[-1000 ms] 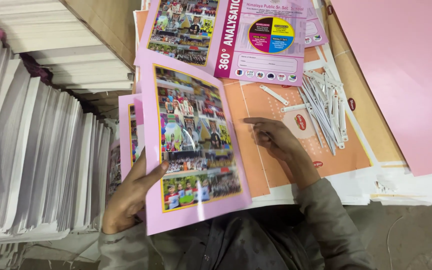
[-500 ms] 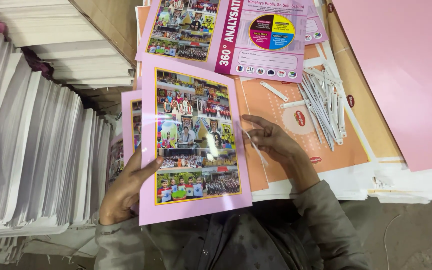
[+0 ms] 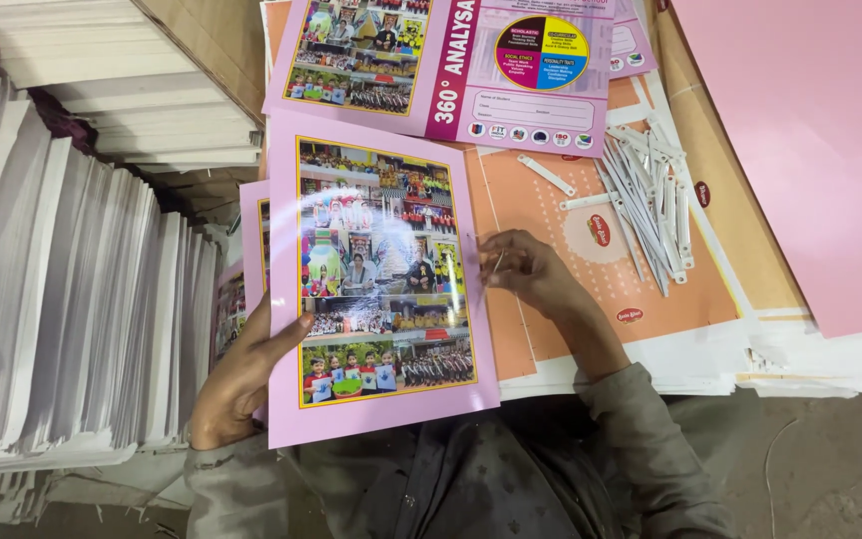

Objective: The person assembles pink folders by inserting white plastic zip ties through pre-punched holes and securing them. They repeatedly pick up a folder, thread a tie, and place the finished unit onto a growing stack.

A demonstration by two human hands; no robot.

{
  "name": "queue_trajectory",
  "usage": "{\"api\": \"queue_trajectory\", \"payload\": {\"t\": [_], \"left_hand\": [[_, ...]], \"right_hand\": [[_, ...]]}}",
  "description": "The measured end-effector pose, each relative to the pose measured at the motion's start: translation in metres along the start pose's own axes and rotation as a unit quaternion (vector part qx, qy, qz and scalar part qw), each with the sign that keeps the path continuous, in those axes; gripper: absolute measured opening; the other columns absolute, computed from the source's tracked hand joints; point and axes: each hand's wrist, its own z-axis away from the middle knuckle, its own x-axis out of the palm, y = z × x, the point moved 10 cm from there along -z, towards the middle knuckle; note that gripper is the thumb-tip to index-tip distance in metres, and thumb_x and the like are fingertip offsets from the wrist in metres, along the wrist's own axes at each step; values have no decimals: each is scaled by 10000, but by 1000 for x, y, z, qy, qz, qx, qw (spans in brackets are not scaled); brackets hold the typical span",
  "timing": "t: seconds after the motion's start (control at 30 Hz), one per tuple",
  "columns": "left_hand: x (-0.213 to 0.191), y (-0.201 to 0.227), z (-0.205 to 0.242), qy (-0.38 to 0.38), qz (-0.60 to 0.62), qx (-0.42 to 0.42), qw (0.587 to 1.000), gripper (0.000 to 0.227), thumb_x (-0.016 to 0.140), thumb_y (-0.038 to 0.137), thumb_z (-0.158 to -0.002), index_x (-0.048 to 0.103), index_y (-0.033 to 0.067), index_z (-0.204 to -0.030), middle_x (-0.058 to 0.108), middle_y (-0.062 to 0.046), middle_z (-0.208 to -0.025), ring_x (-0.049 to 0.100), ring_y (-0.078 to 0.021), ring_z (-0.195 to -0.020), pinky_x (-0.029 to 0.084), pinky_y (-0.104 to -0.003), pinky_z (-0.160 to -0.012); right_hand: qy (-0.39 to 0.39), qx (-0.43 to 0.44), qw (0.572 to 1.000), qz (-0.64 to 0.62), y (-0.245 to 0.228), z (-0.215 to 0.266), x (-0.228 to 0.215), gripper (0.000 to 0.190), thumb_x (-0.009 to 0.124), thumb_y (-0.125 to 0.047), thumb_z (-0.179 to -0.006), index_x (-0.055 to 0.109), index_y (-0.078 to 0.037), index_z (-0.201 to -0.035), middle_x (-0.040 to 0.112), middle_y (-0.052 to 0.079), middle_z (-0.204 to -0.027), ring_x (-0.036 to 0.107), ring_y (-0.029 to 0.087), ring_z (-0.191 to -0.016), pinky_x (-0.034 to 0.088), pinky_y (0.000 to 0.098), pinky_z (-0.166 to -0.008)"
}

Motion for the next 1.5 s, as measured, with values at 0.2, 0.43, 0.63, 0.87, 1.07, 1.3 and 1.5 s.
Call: {"api": "queue_trajectory", "payload": {"t": [0.2, 0.43, 0.63, 0.87, 1.07, 1.3, 1.5], "left_hand": [[2, 2, 6, 16, 27, -13, 999, 684, 591, 88, -932, 356, 61, -1574, 592, -152, -1447, 587, -237, -1286, 506, -379, -1020], [1, 3, 11, 39, 11, -9, 999, 677, 588, 74, -931, 362, 58, -1570, 593, -147, -1450, 584, -223, -1290, 499, -361, -1018], [8, 11, 21, 59, -8, -14, 998, 684, 602, 93, -929, 365, 74, -1570, 583, -125, -1470, 564, -200, -1306, 495, -353, -1024], [32, 32, 25, 32, -62, 25, 997, 680, 610, 118, -947, 348, 68, -1572, 538, -104, -1523, 501, -182, -1366, 433, -343, -1097], [36, 35, 24, 45, -70, 20, 996, 640, 613, 106, -948, 398, 43, -1548, 583, -111, -1478, 524, -182, -1339, 434, -337, -1092], [37, 36, 25, 63, -1, -5, 998, 607, 596, 128, -948, 447, 32, -1528, 618, -108, -1442, 578, -193, -1294, 468, -340, -1048], [51, 48, 28, 49, 47, 3, 998, 590, 593, 157, -951, 460, 47, -1515, 616, -92, -1421, 587, -181, -1268, 488, -330, -1006]], "right_hand": [[16, 24, 997, 78, 7, 3, -5, 104, 625, 70, -938, 669, 16, -1014, 616, 67, -1082, 721, 184, -939, 634, 352, -800], [-19, -17, 1000, 16, 8, 7, 8, 255, 632, 123, -921, 684, 15, -1146, 635, 75, -1208, 691, 174, -1081, 591, 327, -952], [19, 12, 1000, -17, -3, 4, 1, 508, 629, 100, -894, 579, -26, -1384, 711, 67, -1052, 702, 182, -977, 581, 325, -858], [30, -1, 998, -48, -15, 5, 3, 376, 625, 102, -936, 602, -1, -1298, 689, 46, -1026, 735, 186, -1028, 596, 317, -939], [23, -11, 999, -36, -6, 1, 2, 412, 653, 170, -887, 621, 7, -1264, 678, 55, -1048, 719, 171, -1009, 590, 298, -950], [30, -4, 999, -32, 3, 0, 0, 364, 654, 161, -879, 629, 15, -1211, 711, 87, -1055, 733, 172, -1000, 599, 297, -874], [30, -12, 999, -30, -3, 2, 6, 326, 666, 145, -902, 621, 26, -1202, 684, 92, -1086, 735, 190, -1022, 593, 293, -898]]}}
